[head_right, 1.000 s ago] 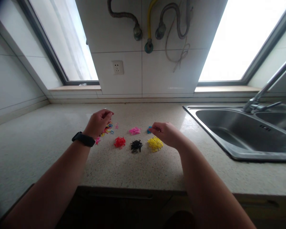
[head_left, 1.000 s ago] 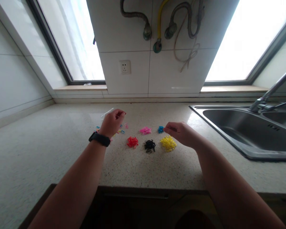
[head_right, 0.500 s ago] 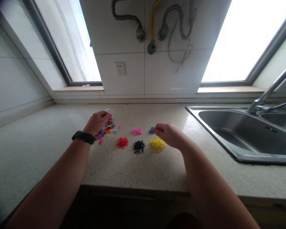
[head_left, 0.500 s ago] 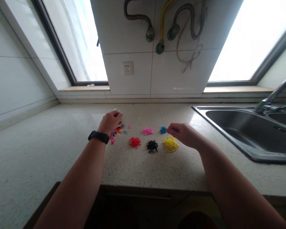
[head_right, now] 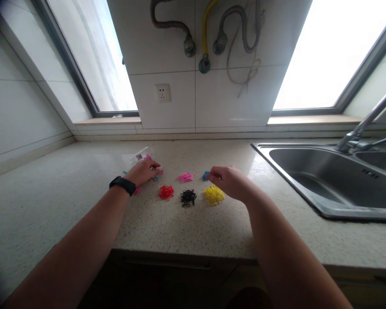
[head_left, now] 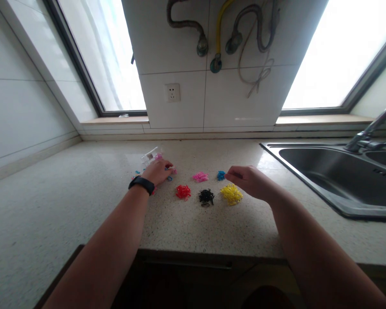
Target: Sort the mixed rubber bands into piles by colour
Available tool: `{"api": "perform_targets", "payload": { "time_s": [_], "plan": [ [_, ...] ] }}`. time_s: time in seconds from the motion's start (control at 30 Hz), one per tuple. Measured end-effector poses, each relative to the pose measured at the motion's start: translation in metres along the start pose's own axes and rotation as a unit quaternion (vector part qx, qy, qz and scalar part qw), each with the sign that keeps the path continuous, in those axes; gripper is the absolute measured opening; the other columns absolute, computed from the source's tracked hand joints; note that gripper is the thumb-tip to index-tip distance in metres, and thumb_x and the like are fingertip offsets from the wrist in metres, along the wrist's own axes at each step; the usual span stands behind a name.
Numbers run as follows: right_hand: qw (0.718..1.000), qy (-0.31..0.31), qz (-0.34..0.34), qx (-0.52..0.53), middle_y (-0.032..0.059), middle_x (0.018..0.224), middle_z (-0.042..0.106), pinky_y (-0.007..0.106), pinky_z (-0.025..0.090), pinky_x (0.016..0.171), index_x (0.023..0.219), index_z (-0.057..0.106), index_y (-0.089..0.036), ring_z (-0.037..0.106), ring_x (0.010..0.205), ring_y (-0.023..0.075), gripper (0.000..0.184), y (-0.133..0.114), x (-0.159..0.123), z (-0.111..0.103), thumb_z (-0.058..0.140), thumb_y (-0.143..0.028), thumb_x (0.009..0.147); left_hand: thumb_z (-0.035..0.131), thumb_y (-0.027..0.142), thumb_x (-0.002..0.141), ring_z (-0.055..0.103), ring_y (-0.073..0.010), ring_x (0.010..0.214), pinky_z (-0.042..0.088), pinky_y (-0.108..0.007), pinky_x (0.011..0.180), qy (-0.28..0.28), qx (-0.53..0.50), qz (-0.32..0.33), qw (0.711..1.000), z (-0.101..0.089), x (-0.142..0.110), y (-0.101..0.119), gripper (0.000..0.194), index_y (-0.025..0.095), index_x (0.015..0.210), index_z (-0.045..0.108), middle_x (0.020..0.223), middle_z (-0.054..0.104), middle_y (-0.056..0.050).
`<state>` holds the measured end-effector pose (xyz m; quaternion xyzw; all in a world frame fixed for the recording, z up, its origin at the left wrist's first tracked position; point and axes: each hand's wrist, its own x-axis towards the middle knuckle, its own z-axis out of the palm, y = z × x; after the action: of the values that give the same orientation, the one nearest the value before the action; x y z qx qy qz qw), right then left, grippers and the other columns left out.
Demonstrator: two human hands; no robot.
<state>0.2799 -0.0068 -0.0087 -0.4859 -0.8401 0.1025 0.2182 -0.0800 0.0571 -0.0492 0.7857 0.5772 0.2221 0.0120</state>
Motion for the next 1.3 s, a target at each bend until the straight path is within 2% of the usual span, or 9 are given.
{"api": "perform_targets", "payload": {
  "time_s": [0.2, 0.57, 0.8, 1.3],
  "plan": [
    [1.000, -0.001, -0.007, -0.001, -0.0016, 0.057, 0.051, 0.028, 0.030, 0.053, 0.080, 0.066, -0.020, 0.041, 0.054, 0.0126, 0.036, -0.0003, -0.0005, 0.0000, 0.048, -0.048, 0.094, 0.057, 0.041, 0.087, 0.065, -0.0263, 0.103, 0.044, -0.037, 0.097, -0.014, 0.012, 0.024, 1.000, 0.0012, 0.0008, 0.0018, 0.034, 0.020, 0.107, 0.076, 0.105, 0.074, -0.013],
    [1.000, -0.003, -0.007, 0.000, -0.0012, 0.057, 0.052, 0.029, 0.030, 0.053, 0.081, 0.067, -0.020, 0.040, 0.054, 0.0128, 0.037, -0.0007, -0.0004, 0.0001, 0.048, -0.049, 0.094, 0.060, 0.037, 0.085, 0.066, -0.0245, 0.089, 0.048, -0.036, 0.086, -0.007, 0.012, 0.020, 1.000, 0.0000, 0.0006, 0.0037, 0.027, 0.020, 0.097, 0.077, 0.091, 0.074, -0.011],
    [1.000, 0.000, -0.011, -0.006, -0.0019, 0.056, 0.050, 0.029, 0.029, 0.053, 0.081, 0.067, -0.021, 0.040, 0.053, 0.0128, 0.036, 0.0000, -0.0010, 0.0003, 0.048, -0.048, 0.095, 0.064, 0.034, 0.082, 0.066, -0.0249, 0.088, 0.049, -0.036, 0.084, -0.007, 0.008, 0.019, 1.000, -0.0014, 0.0007, 0.0052, 0.019, 0.020, 0.086, 0.077, 0.087, 0.074, -0.010],
    [1.000, 0.007, -0.018, -0.005, -0.0020, 0.057, 0.050, 0.029, 0.028, 0.053, 0.079, 0.066, -0.020, 0.040, 0.053, 0.0125, 0.035, 0.0028, -0.0006, 0.0018, 0.050, -0.047, 0.094, 0.063, 0.029, 0.081, 0.067, -0.0239, 0.090, 0.048, -0.034, 0.085, -0.015, 0.014, 0.022, 1.000, -0.0041, 0.0010, 0.0047, 0.019, 0.020, 0.088, 0.078, 0.089, 0.075, -0.009]
  ]
}}
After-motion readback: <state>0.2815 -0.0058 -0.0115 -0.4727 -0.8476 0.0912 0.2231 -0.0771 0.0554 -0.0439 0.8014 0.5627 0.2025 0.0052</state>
